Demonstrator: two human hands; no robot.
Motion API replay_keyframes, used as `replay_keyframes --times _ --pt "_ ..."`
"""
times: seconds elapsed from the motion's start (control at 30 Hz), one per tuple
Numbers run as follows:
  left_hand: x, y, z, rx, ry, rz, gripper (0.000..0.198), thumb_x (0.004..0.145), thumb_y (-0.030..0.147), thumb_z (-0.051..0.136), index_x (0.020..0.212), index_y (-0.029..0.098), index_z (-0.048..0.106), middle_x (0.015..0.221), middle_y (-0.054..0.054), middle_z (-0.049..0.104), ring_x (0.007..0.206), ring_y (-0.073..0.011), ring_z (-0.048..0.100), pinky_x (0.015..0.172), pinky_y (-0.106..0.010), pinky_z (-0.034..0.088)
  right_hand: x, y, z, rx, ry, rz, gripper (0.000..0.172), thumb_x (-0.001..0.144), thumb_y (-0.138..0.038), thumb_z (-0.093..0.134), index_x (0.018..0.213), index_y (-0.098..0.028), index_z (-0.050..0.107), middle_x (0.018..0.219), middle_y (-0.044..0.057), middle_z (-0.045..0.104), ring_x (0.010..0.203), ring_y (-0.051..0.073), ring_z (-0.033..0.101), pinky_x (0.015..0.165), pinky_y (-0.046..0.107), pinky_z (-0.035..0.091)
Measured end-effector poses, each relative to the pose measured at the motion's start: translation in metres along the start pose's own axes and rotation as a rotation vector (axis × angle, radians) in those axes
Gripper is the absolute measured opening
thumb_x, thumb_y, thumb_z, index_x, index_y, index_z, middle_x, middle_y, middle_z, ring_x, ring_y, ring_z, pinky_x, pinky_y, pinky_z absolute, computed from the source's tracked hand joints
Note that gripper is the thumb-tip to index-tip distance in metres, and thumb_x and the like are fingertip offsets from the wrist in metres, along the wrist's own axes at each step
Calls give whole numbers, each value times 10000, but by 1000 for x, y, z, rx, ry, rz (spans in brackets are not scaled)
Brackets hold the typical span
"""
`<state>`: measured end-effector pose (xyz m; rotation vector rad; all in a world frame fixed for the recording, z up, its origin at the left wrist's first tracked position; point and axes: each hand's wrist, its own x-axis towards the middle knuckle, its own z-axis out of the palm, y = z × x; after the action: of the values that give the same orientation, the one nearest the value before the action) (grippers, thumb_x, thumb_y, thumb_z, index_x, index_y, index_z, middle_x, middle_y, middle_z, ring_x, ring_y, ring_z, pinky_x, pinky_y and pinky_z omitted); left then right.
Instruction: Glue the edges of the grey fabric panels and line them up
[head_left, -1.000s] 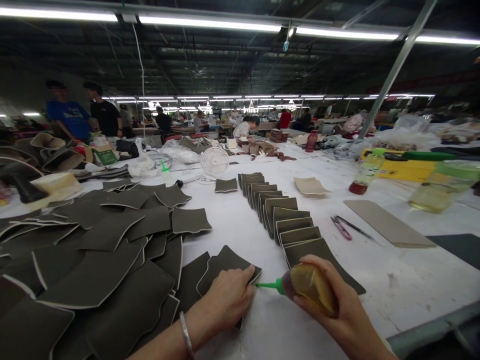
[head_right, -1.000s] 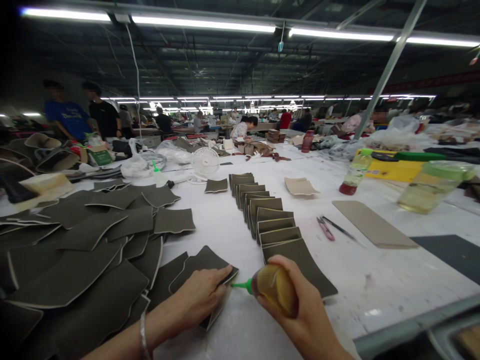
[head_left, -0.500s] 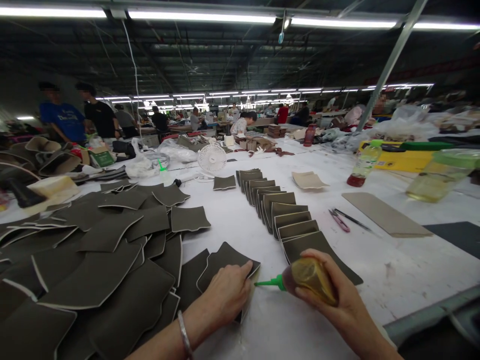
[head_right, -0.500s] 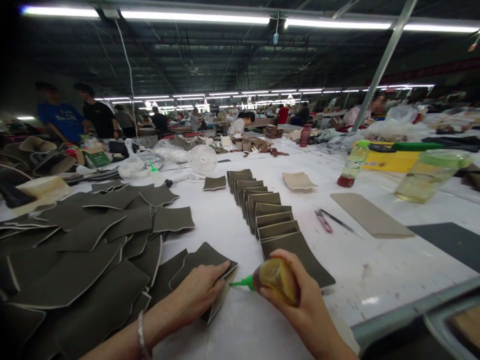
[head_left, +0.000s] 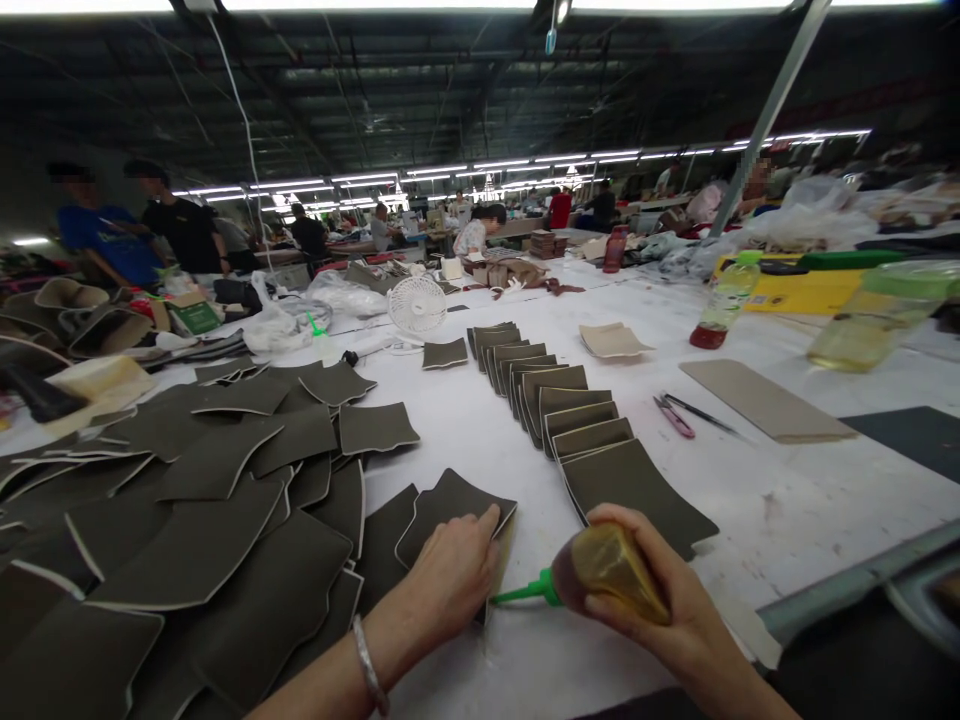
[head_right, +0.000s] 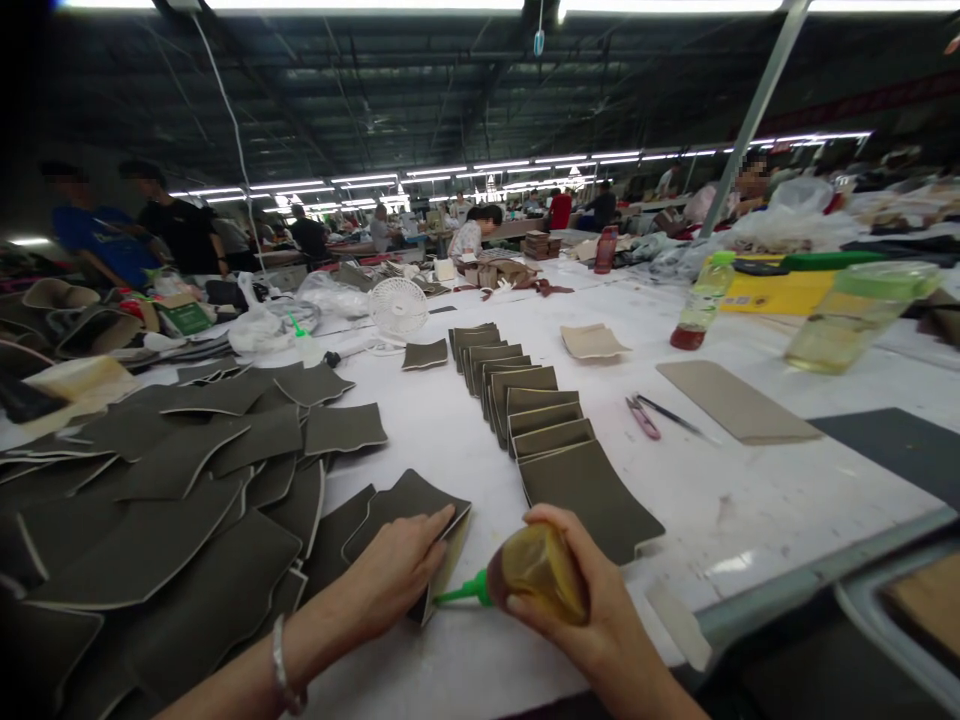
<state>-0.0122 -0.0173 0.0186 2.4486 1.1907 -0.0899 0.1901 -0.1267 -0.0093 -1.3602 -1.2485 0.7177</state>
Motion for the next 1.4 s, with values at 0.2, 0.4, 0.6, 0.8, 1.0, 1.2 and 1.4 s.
replay_keyframes --times 0.2,0.4,0.6,0.8,1.0,1.2,1.4 --pt "-1 2 0 29 -8 -3 493 958 254 290 1422 134 410 1149 -131 631 1049 -261 603 930 -356 439 -6 5 0 35 -13 14 522 746 -414 740 1192 -250 524 1121 25 582 993 227 578 800 248 477" --pt "-1 2 3 22 -16 -10 499 965 246 282 1436 117 386 1238 -142 592 1145 -238 559 996 -334 401 -10 17 -5 -16 -82 -21 533 801 -390 717 1248 -254 460 1161 40 557 1017 228 583 853 264 484" --pt "-3 3 2 39 -13 2 497 970 242 268 1438 117 384 1185 -143 611 1092 -257 587 948 -357 437 -7 11 -6 25 -84 3 538 759 -403 734 1214 -241 496 1141 39 554 977 227 582 829 274 470" --pt "-3 4 0 57 -37 -14 501 977 254 270 1452 125 363 1205 -141 599 1098 -269 582 950 -376 439 -10 8 -1 92 -28 19 540 715 -385 754 1190 -246 538 1135 35 552 989 234 568 830 266 467" --pt "-6 8 -2 74 -42 -17 499 989 251 250 1459 114 348 1208 -151 590 1057 -284 596 931 -409 454 -9 12 -5 43 -56 -9 520 752 -383 746 1206 -279 517 1153 12 539 985 205 572 850 241 464" --pt "-5 7 0 68 -31 -5 486 989 238 267 1450 118 361 1191 -144 597 1051 -275 599 930 -391 457 -12 14 -2 48 -38 -25 518 770 -380 737 1221 -291 499 1188 4 527 1032 201 560 871 226 457" --pt "-3 6 0 65 -30 5 483 988 241 272 1444 115 370 1196 -147 596 1051 -270 599 929 -381 456 -9 17 -4 39 -95 -21 515 798 -387 715 1242 -290 472 1206 7 514 1080 211 532 863 231 461"
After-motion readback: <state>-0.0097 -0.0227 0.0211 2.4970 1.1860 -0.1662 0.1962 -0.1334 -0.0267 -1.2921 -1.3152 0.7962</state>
